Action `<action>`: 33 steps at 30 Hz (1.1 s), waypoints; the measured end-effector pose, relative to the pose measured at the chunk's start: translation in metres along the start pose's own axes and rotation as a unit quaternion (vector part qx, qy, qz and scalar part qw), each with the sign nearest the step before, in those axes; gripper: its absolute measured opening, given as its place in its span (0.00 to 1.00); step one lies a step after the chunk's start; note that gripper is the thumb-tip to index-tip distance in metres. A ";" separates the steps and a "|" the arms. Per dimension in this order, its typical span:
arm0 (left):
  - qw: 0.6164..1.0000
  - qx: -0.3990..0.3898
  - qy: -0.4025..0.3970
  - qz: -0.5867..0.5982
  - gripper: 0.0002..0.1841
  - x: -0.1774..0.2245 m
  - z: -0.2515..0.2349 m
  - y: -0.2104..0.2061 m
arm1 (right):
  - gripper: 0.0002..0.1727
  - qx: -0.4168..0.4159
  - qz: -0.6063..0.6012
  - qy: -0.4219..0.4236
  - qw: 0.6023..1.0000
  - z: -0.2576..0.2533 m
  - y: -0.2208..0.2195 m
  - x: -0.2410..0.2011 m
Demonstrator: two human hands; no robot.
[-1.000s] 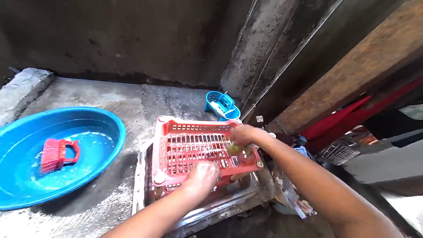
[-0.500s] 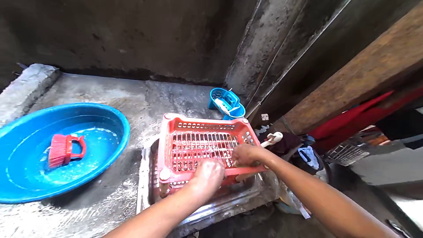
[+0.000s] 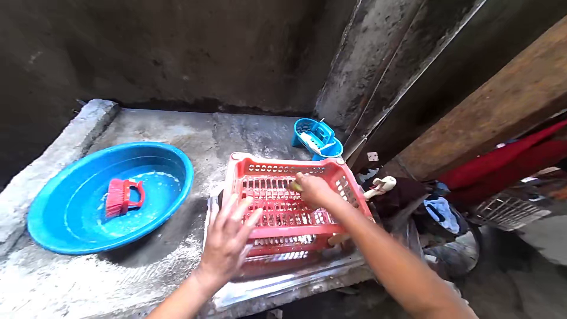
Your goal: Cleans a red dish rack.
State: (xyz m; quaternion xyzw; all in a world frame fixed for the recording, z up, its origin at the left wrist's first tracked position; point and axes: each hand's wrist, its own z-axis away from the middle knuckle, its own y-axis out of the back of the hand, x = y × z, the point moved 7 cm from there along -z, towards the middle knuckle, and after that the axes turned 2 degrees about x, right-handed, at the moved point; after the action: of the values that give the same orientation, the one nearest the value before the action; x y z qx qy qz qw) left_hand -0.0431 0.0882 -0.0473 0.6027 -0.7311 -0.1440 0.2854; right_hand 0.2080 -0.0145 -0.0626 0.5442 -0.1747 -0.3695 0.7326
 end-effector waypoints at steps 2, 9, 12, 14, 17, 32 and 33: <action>0.987 0.046 0.104 0.111 0.42 -0.023 0.015 0.008 | 0.21 -0.028 -0.042 0.065 0.997 0.009 0.003 -0.017; 0.800 0.011 0.424 0.425 0.56 -0.052 0.051 -0.026 | 0.16 0.135 -0.307 0.242 0.911 0.105 0.083 -0.020; 0.780 -0.069 0.455 0.424 0.25 -0.057 0.044 -0.038 | 0.15 0.100 -0.341 0.342 0.870 0.160 0.072 -0.032; 0.781 -0.081 0.454 0.422 0.20 -0.060 0.027 -0.042 | 0.16 0.019 -0.307 0.378 0.873 0.172 0.027 -0.052; 0.770 -0.122 0.474 0.409 0.31 -0.063 0.002 -0.045 | 0.18 -0.068 -0.302 0.261 0.914 0.137 -0.057 -0.075; 0.726 -0.055 0.539 0.423 0.17 -0.070 -0.032 -0.047 | 0.17 0.214 -0.383 0.166 0.883 0.062 -0.121 -0.146; 0.734 -0.052 0.531 0.419 0.16 -0.070 -0.029 -0.049 | 0.21 0.191 -0.456 0.140 0.858 0.061 -0.114 -0.142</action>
State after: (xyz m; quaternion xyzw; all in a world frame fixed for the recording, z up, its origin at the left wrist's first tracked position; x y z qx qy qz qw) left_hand 0.0212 0.1486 -0.0683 0.1979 -0.6303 0.2958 0.6899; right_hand 0.0331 0.0339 -0.1267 0.7385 0.1297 -0.5413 0.3806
